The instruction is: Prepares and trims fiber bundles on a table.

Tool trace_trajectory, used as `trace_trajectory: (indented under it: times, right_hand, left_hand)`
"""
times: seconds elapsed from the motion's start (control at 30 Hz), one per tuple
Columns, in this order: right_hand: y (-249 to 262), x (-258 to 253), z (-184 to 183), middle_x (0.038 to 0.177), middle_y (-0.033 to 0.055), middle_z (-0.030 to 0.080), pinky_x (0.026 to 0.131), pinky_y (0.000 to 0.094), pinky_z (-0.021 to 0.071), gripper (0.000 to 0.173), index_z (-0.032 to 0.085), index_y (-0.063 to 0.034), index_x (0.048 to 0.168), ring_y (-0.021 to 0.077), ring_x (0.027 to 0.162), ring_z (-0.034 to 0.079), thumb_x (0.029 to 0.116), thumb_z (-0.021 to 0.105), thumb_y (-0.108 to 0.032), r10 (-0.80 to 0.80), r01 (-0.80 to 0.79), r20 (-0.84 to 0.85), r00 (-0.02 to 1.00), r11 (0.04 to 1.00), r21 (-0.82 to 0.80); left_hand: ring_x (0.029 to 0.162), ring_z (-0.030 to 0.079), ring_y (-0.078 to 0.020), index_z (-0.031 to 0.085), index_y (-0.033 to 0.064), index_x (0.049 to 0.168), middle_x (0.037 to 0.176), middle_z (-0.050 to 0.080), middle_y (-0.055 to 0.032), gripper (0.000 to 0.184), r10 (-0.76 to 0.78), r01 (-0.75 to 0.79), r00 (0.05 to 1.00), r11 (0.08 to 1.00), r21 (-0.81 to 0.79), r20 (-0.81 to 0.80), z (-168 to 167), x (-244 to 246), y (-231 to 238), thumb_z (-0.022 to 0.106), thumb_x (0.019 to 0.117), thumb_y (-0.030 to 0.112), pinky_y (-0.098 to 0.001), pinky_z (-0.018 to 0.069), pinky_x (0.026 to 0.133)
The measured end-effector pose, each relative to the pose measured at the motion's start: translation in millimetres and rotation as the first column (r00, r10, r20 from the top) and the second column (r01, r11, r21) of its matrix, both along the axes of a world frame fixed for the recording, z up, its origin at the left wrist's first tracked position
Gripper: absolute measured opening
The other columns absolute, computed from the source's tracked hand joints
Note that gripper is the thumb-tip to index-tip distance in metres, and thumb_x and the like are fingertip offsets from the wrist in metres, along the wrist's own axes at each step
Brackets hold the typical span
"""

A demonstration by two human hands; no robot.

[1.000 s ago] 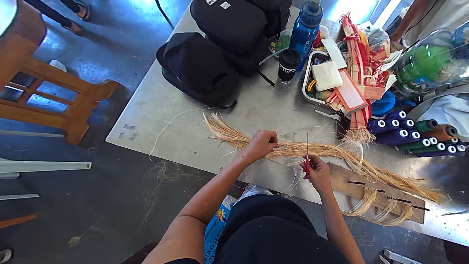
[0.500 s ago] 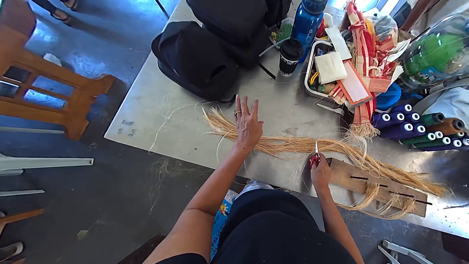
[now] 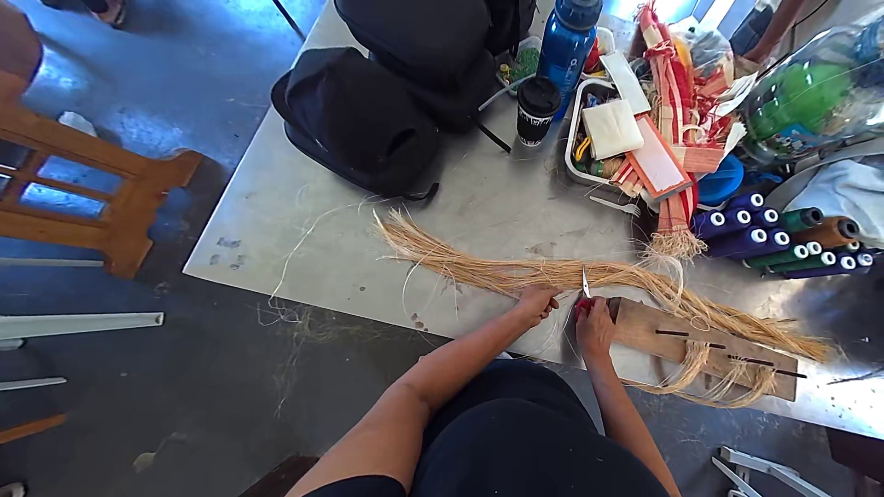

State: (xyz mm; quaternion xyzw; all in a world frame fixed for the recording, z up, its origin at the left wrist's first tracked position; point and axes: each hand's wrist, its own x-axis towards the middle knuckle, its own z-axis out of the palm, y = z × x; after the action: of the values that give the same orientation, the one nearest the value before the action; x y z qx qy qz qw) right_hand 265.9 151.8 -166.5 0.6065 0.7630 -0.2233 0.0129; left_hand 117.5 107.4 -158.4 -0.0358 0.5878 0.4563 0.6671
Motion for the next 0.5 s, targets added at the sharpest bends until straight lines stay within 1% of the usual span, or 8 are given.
trace_trajectory:
  times: [0.13, 0.2, 0.23, 0.27, 0.33, 0.37, 0.43, 0.5]
  right_hand:
    - [1.6, 0.8, 16.7, 0.120, 0.0303, 0.064, 0.088, 0.0560, 0.0546, 0.028, 0.064, 0.0064, 0.123, 0.0455, 0.104, 0.068, 0.1036, 0.055, -0.012, 0.063, -0.063, -0.014, 0.998, 0.998, 0.008]
    - [2.6, 3.9, 32.6, 0.111, 0.0294, 0.067, 0.085, 0.0551, 0.0553, 0.027, 0.069, 0.0068, 0.119, 0.0435, 0.097, 0.069, 0.1023, 0.054, -0.010, 0.080, -0.067, -0.186, 0.979, 0.995, 0.073]
    - [4.4, 5.4, 40.9, 0.106, 0.0257, 0.069, 0.083, 0.0505, 0.0556, 0.027, 0.071, 0.0062, 0.117, 0.0371, 0.092, 0.069, 0.1024, 0.054, -0.009, 0.056, -0.042, -0.327, 0.943, 0.998, 0.050]
    - [7.0, 7.1, 47.9, 0.100, 0.0196, 0.070, 0.079, 0.0415, 0.0566, 0.027, 0.072, 0.0057, 0.114, 0.0267, 0.085, 0.068, 0.1038, 0.052, -0.009, 0.004, -0.021, -0.486, 0.874, 0.999, -0.030]
    - [12.3, 9.3, 61.5, 0.093, 0.0073, 0.071, 0.073, 0.0268, 0.0576, 0.031, 0.069, 0.0058, 0.111, 0.0104, 0.079, 0.067, 0.1077, 0.042, -0.008, -0.205, -0.069, -0.767, 0.609, 0.949, -0.308]
    - [15.0, 10.4, 69.2, 0.093, 0.0062, 0.072, 0.076, 0.0275, 0.0584, 0.036, 0.068, 0.0059, 0.111, 0.0105, 0.083, 0.069, 0.1088, 0.036, -0.009, -0.333, -0.144, -0.817, 0.470, 0.885, -0.443]
    - [17.5, 14.1, 81.0, 0.098, 0.0072, 0.074, 0.084, 0.0321, 0.0595, 0.040, 0.068, 0.0034, 0.111, 0.0146, 0.091, 0.071, 0.1078, 0.033, -0.014, -0.484, -0.303, -0.818, 0.311, 0.765, -0.568]
    - [17.0, 16.6, 86.9, 0.101, 0.0086, 0.075, 0.086, 0.0337, 0.0598, 0.032, 0.071, 0.0009, 0.110, 0.0167, 0.095, 0.072, 0.1045, 0.046, -0.018, -0.505, -0.380, -0.830, 0.235, 0.738, -0.557]
  left_hand:
    - [0.045, 0.039, -0.0020, 0.067, 0.0004, 0.102, 0.060, 0.048, 0.0043, 0.025, -0.117, 0.138, 0.973, 0.986, 0.094, -0.201, 15.1, 1.6, -4.2, 0.052, 0.1083, 0.019, -0.0163, 0.0315, 0.044]
    - [0.046, 0.040, -0.0018, 0.068, 0.0005, 0.100, 0.060, 0.048, 0.0055, 0.025, -0.230, 0.283, 0.934, 0.943, 0.174, -0.273, 32.3, -1.3, -14.2, 0.050, 0.1085, 0.017, -0.0169, 0.0329, 0.046]
    - [0.047, 0.039, -0.0011, 0.068, 0.0014, 0.099, 0.060, 0.047, 0.0067, 0.025, -0.282, 0.349, 0.918, 0.909, 0.228, -0.279, 41.0, -3.5, -19.9, 0.050, 0.1082, 0.016, -0.0166, 0.0323, 0.046]
    - [0.046, 0.037, -0.0001, 0.068, 0.0028, 0.097, 0.059, 0.046, 0.0081, 0.024, -0.322, 0.393, 0.909, 0.872, 0.291, -0.263, 49.3, -5.7, -25.7, 0.050, 0.1079, 0.015, -0.0161, 0.0309, 0.046]
    - [0.044, 0.034, 0.0024, 0.067, 0.0068, 0.091, 0.056, 0.044, 0.0108, 0.025, -0.384, 0.420, 0.907, 0.802, 0.424, -0.172, 62.3, -10.0, -36.0, 0.049, 0.1068, 0.012, -0.0145, 0.0271, 0.043]
    - [0.043, 0.033, 0.0034, 0.067, 0.0080, 0.088, 0.055, 0.044, 0.0116, 0.026, -0.409, 0.410, 0.905, 0.772, 0.485, -0.115, 66.5, -12.0, -39.7, 0.048, 0.1062, 0.011, -0.0137, 0.0264, 0.042]
    - [0.042, 0.033, 0.0045, 0.067, 0.0100, 0.085, 0.053, 0.044, 0.0125, 0.028, -0.445, 0.381, 0.895, 0.731, 0.567, -0.027, 71.4, -14.6, -44.9, 0.047, 0.1054, 0.010, -0.0128, 0.0261, 0.040]
    - [0.041, 0.033, 0.0045, 0.067, 0.0108, 0.084, 0.053, 0.044, 0.0125, 0.029, -0.465, 0.374, 0.885, 0.710, 0.596, -0.001, 74.8, -15.3, -46.7, 0.047, 0.1049, 0.009, -0.0127, 0.0257, 0.040]
